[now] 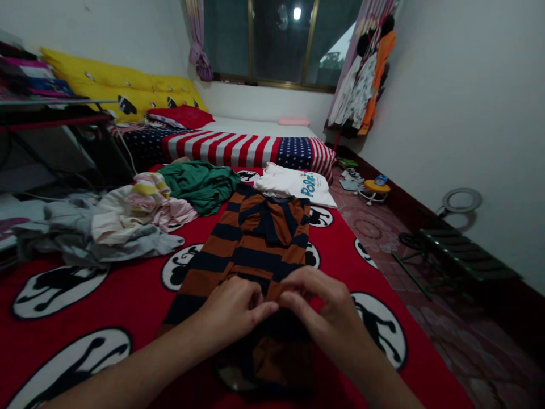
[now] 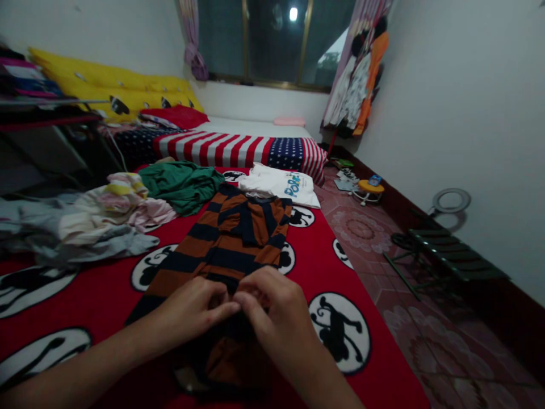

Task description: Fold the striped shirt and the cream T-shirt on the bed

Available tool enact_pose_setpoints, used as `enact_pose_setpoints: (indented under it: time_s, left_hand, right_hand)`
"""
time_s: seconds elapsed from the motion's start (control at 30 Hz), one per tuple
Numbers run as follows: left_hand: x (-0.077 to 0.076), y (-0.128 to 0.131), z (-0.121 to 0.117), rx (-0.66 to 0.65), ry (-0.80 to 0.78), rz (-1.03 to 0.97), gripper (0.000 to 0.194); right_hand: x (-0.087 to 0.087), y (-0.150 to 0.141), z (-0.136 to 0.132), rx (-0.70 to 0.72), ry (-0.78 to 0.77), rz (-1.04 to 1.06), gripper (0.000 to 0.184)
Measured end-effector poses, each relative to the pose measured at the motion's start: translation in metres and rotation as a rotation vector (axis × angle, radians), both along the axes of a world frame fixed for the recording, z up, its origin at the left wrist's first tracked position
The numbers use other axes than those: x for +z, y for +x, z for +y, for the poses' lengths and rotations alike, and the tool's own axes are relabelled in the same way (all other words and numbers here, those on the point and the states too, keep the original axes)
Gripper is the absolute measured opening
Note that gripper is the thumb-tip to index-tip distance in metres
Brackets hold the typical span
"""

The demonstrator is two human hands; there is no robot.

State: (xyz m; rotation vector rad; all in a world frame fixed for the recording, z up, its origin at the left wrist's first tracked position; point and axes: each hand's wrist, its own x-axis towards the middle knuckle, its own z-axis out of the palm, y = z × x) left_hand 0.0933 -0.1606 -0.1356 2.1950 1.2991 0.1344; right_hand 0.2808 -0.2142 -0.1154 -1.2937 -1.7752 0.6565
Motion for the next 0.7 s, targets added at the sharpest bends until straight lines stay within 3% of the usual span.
enact_pose_setpoints:
  time_s: [0.07,0.2,0.3,0.4,0.53,0.63,0.7]
  left_hand:
    - [0.0,-0.001,-0.006,-0.017,-0.008,0.059,0.038]
    - [-0.003,0.002,-0.012,-0.01,0.006,0.067,0.033]
    - [-0.009,0.003,-0.015,0.001,0.0,0.009,0.028]
    - [-0.016,0.004,-0.016,0.046,-0.013,-0.034,0.022]
    - [-0.018,0.001,-0.015,0.045,-0.066,-0.167,0.02]
    - [-0.012,-0.002,-0.014,0.061,-0.14,-0.252,0.021]
    - [-0.008,-0.005,-0.013,0.076,-0.176,-0.281,0.021]
  right_hand:
    - [0.0,0.007,0.036,-0.072,0.053,-0.082,0.009]
    - [-0.018,0.007,0.102,-0.186,0.041,-0.38,0.024]
    - [-0.025,0.002,0.129,-0.24,-0.074,-0.739,0.029]
    - [-0.018,-0.002,0.145,-0.236,-0.174,-0.928,0.019]
    - [0.008,-0.006,0.171,-0.274,-0.144,-0.778,0.02]
    - [0.025,-0.011,0.193,-0.268,-0.111,-0.437,0.023]
    - [0.027,-0.017,0.204,-0.224,-0.103,-0.156,0.023]
